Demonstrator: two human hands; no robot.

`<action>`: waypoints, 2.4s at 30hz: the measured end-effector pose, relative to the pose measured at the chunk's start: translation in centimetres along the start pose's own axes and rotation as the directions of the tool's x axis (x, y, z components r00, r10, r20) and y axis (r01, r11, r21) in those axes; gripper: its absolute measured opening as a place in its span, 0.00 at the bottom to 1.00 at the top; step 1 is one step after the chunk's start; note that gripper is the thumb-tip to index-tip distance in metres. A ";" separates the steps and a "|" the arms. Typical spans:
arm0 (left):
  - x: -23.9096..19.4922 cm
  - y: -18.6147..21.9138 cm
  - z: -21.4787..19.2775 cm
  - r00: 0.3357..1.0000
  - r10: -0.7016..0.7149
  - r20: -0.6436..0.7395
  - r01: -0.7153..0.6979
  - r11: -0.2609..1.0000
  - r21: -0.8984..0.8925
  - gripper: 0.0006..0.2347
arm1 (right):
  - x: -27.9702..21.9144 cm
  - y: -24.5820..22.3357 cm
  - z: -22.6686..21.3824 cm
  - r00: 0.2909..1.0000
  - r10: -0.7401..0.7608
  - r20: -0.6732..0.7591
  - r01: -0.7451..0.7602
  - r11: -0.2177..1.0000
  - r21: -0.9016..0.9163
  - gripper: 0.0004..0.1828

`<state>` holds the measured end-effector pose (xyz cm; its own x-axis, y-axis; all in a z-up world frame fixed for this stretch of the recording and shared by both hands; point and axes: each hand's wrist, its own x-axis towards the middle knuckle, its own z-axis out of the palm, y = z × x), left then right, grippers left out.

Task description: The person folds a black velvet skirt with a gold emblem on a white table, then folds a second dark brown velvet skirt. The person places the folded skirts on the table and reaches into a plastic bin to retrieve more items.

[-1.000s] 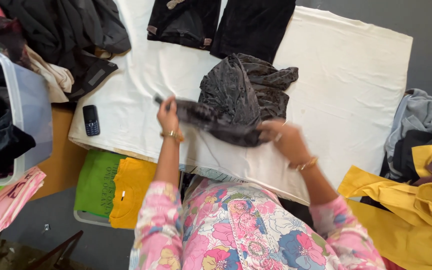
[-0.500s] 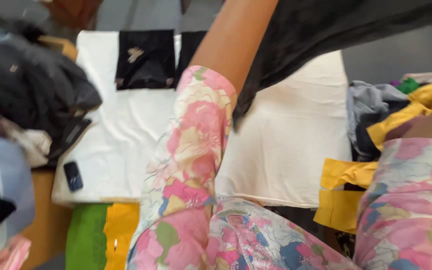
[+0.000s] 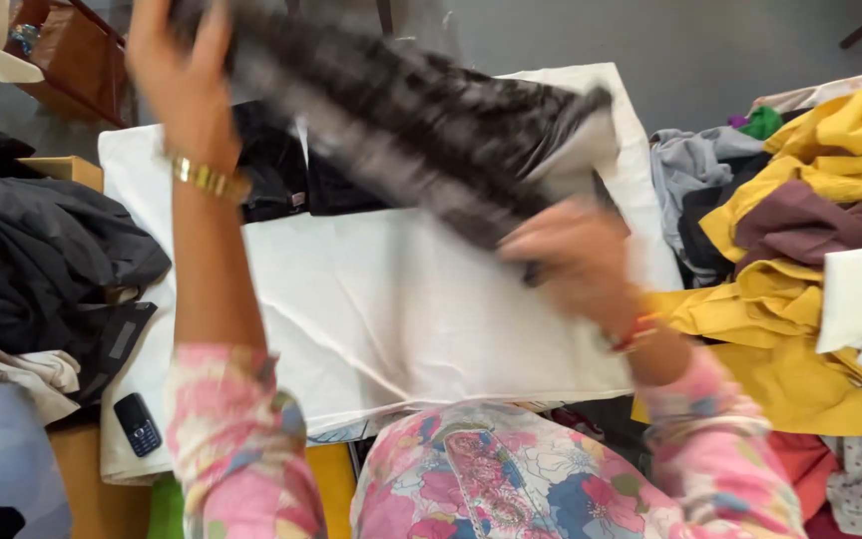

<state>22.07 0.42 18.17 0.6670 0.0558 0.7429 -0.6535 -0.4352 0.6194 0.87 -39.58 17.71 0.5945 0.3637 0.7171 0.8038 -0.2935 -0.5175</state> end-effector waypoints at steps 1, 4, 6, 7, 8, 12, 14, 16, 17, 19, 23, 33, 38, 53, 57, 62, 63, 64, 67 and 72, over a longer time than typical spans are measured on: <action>-2.8 0.5 -2.2 0.999 0.034 -0.011 -0.034 0.999 0.007 0.31 | -0.4 0.1 4.2 1.000 -0.014 0.017 0.014 0.999 0.032 0.16; -12.5 -5.7 -7.7 0.959 -0.264 -0.104 0.241 0.951 -0.196 0.35 | -2.2 -0.4 14.4 0.996 0.029 0.088 -0.047 0.978 0.204 0.14; -21.5 -12.2 -10.9 0.806 -0.581 -0.115 0.493 0.765 -0.415 0.39 | -4.2 0.3 19.5 0.985 0.074 0.158 -0.124 0.934 0.335 0.13; -26.0 -15.4 -12.2 0.712 -0.677 -0.185 0.566 0.710 -0.419 0.36 | -5.3 0.8 21.5 0.964 0.116 0.238 -0.190 0.930 0.316 0.11; -29.7 -18.4 -13.0 0.602 -0.757 -0.254 0.629 0.646 -0.432 0.33 | -6.3 1.3 23.4 0.935 0.154 0.318 -0.251 0.923 0.291 0.11; -36.9 -19.6 -12.6 0.288 -0.907 -0.308 0.704 0.418 -0.574 0.26 | -9.1 3.3 26.3 0.902 0.173 0.396 -0.300 0.910 0.285 0.11; -36.9 -15.5 -10.4 0.483 -0.855 -0.188 0.746 0.515 -0.422 0.25 | -10.1 4.3 26.8 0.871 0.216 0.442 -0.336 0.918 0.213 0.12; -37.6 -14.0 -8.2 0.632 -0.774 -0.030 0.758 0.626 -0.183 0.19 | -9.6 4.9 26.6 0.871 0.216 0.442 -0.327 0.925 0.192 0.11; -38.0 -13.2 -7.1 0.719 -0.673 0.173 0.677 0.735 0.044 0.14 | -9.4 5.2 26.4 0.875 0.215 0.433 -0.313 0.935 0.169 0.11; -32.1 -4.4 -4.1 0.714 -0.637 0.290 0.667 0.745 -0.003 0.23 | -8.3 5.2 25.8 0.880 0.231 0.414 -0.318 0.936 0.154 0.11; -28.3 4.3 -0.7 0.698 -0.563 0.442 0.627 0.779 0.004 0.30 | -5.0 4.7 23.7 0.962 0.170 0.212 -0.192 0.978 0.087 0.10; -29.0 6.5 -1.7 0.728 -0.455 0.513 0.538 0.843 -0.017 0.36 | -5.5 5.5 23.9 0.939 0.195 0.284 -0.214 0.976 0.040 0.08; -35.0 3.2 -1.6 0.801 -0.578 0.157 0.553 0.814 0.175 0.37 | -6.1 3.7 26.7 0.941 0.198 0.274 -0.227 0.971 0.078 0.11; -37.3 -1.9 -18.5 0.630 -0.616 -0.473 0.507 0.788 -0.349 0.33 | -25.6 19.3 19.6 0.669 0.743 -0.017 -0.566 0.495 -0.659 0.44; -37.5 -2.1 -17.5 0.602 -0.663 -0.444 0.582 0.746 -0.324 0.32 | -27.1 22.3 18.3 0.666 0.733 -0.138 -0.631 0.456 -0.627 0.40; -36.2 -2.3 -18.2 0.597 -0.640 -0.484 0.520 0.768 -0.373 0.33 | -27.2 27.8 17.3 0.656 0.722 -0.221 -0.614 0.339 -0.713 0.27; -36.1 -2.7 -18.5 0.598 -0.636 -0.488 0.517 0.771 -0.371 0.33 | -27.2 29.5 16.6 0.659 0.720 -0.220 -0.613 0.344 -0.711 0.27; -36.2 -2.9 -19.1 0.602 -0.626 -0.497 0.504 0.780 -0.372 0.32 | -27.5 30.8 16.1 0.698 0.679 -0.229 -0.559 0.315 -0.767 0.18; -35.2 -2.7 -20.2 0.614 -0.608 -0.504 0.477 0.794 -0.377 0.32 | -26.2 33.0 13.5 0.732 0.641 -0.232 -0.541 0.339 -0.770 0.12; -35.2 -2.2 -21.4 0.652 -0.587 -0.479 0.426 0.807 -0.409 0.32 | -24.2 30.5 4.8 0.762 0.610 -0.218 -0.614 0.574 -0.542 0.15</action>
<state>-7.67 18.63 -3.93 0.6474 0.7225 0.2425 -0.3893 0.0400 0.9202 11.12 -53.08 -17.67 0.9383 -0.0944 0.3327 0.0840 -0.8710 -0.4841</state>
